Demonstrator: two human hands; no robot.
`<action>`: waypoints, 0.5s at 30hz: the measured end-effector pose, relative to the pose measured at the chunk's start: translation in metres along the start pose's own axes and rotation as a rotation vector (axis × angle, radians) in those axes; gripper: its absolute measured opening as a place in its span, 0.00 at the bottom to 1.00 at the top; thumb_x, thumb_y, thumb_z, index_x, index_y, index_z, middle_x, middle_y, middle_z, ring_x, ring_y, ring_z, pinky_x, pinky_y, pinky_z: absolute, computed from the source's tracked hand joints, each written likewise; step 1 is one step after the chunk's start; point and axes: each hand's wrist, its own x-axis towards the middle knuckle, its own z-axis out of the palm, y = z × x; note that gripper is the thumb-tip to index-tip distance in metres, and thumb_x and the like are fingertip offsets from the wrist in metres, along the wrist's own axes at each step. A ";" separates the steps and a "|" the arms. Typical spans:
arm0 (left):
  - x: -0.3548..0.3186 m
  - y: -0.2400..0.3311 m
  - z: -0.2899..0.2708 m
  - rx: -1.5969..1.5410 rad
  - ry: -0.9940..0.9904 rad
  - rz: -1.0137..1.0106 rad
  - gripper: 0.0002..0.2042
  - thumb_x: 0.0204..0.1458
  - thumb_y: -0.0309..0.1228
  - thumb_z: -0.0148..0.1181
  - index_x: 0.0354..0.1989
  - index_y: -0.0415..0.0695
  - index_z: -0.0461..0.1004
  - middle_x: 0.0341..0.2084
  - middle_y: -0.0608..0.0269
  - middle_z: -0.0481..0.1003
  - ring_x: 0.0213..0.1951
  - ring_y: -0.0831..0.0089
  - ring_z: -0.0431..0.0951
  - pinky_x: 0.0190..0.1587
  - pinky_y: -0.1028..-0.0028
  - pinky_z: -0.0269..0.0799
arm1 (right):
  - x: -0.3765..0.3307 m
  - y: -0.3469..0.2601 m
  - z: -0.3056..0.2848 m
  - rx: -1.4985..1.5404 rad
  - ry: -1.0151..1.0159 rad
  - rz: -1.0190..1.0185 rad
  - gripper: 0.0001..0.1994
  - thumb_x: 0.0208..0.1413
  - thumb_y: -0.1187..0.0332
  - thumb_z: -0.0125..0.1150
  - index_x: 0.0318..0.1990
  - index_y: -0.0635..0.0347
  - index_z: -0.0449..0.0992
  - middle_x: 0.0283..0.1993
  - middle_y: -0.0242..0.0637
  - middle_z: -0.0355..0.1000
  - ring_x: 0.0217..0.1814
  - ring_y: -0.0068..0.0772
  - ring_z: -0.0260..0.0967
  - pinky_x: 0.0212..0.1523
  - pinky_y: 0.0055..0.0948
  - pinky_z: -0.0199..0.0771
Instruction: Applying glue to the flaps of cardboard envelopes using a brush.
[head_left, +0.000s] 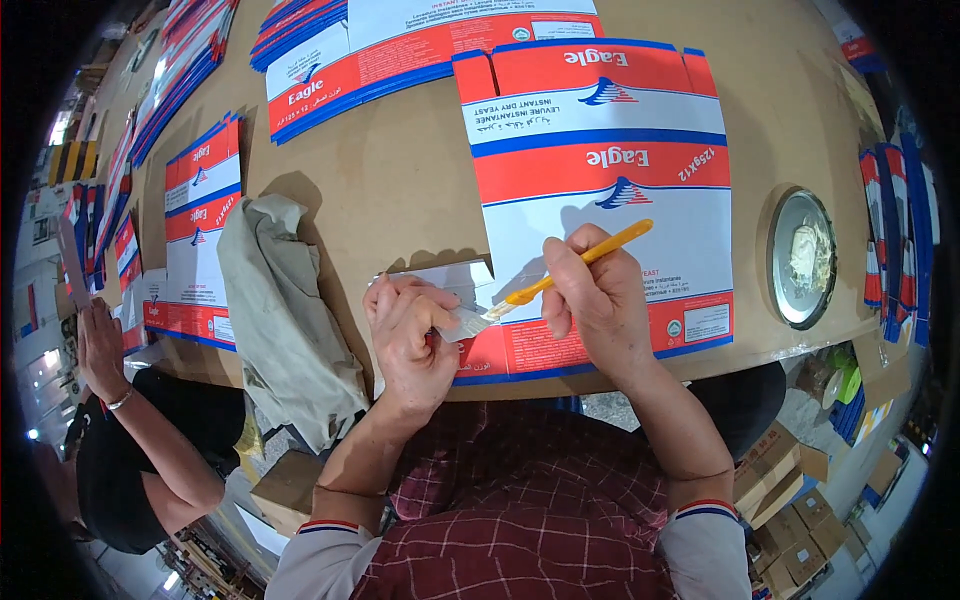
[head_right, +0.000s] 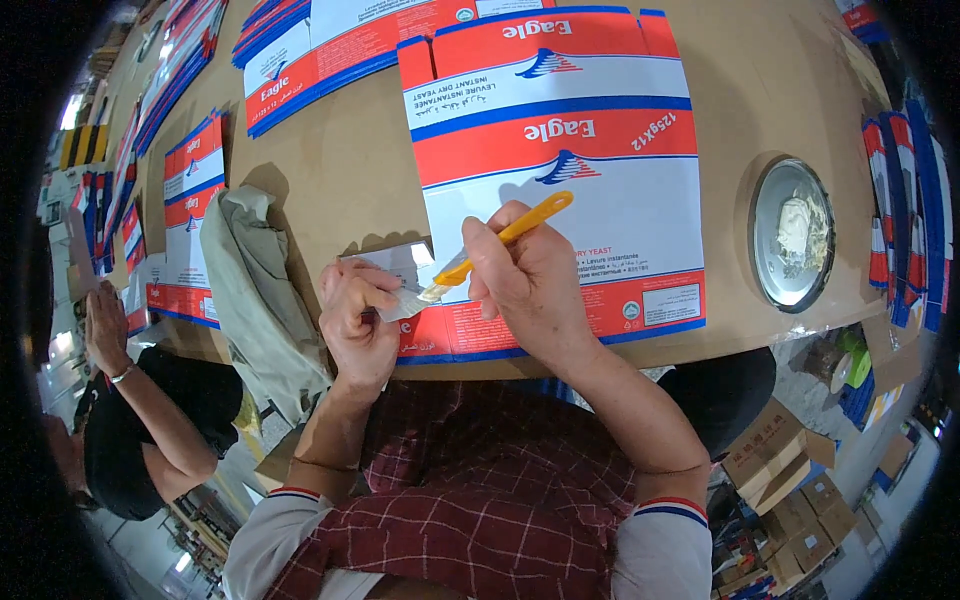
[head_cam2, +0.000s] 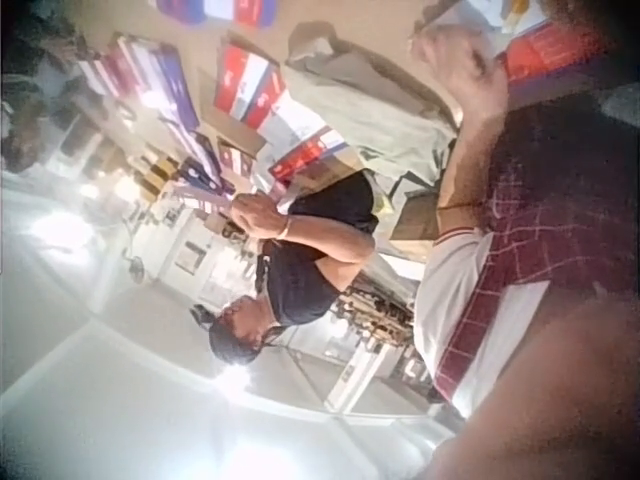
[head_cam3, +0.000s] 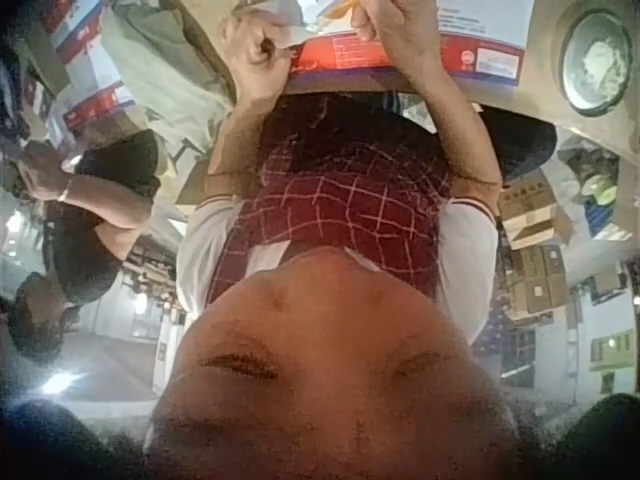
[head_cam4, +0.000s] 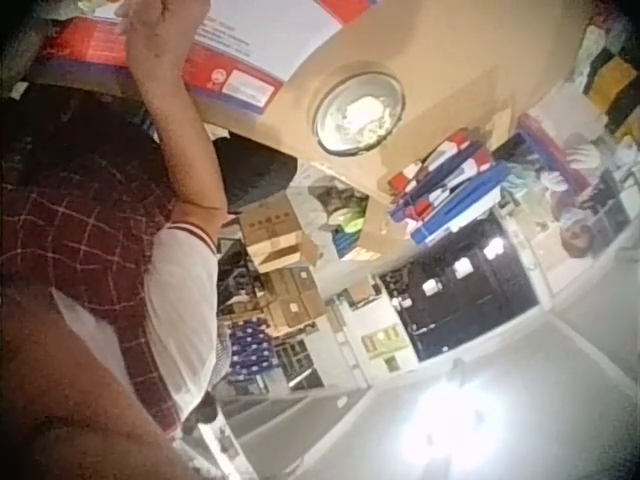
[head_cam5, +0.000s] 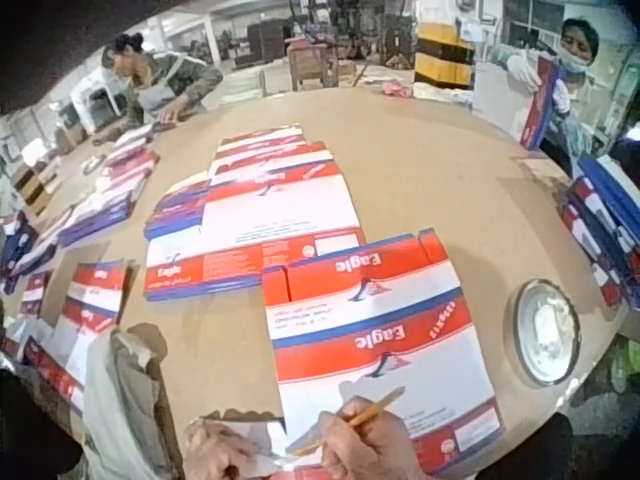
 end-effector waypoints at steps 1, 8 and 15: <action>0.000 0.000 0.000 0.000 -0.001 0.001 0.14 0.23 0.12 0.49 0.20 0.45 0.63 0.26 0.66 0.72 0.37 0.62 0.69 0.53 0.59 0.51 | 0.000 0.000 0.001 0.001 0.002 0.000 0.12 0.59 0.63 0.48 0.25 0.57 0.62 0.11 0.28 0.63 0.10 0.12 0.58 0.15 0.11 0.58; 0.002 -0.002 0.001 -0.006 0.002 -0.007 0.14 0.22 0.12 0.49 0.20 0.45 0.64 0.26 0.66 0.72 0.39 0.62 0.69 0.54 0.57 0.51 | 0.004 -0.005 0.003 -0.082 -0.005 0.049 0.13 0.58 0.63 0.49 0.25 0.61 0.62 0.15 0.32 0.64 0.11 0.16 0.59 0.14 0.17 0.58; 0.002 -0.001 0.000 -0.008 0.013 -0.022 0.14 0.22 0.11 0.48 0.19 0.45 0.64 0.25 0.66 0.73 0.38 0.62 0.70 0.55 0.57 0.51 | 0.009 -0.012 -0.007 0.041 -0.025 0.125 0.14 0.58 0.62 0.48 0.22 0.56 0.63 0.10 0.29 0.62 0.10 0.14 0.57 0.13 0.13 0.56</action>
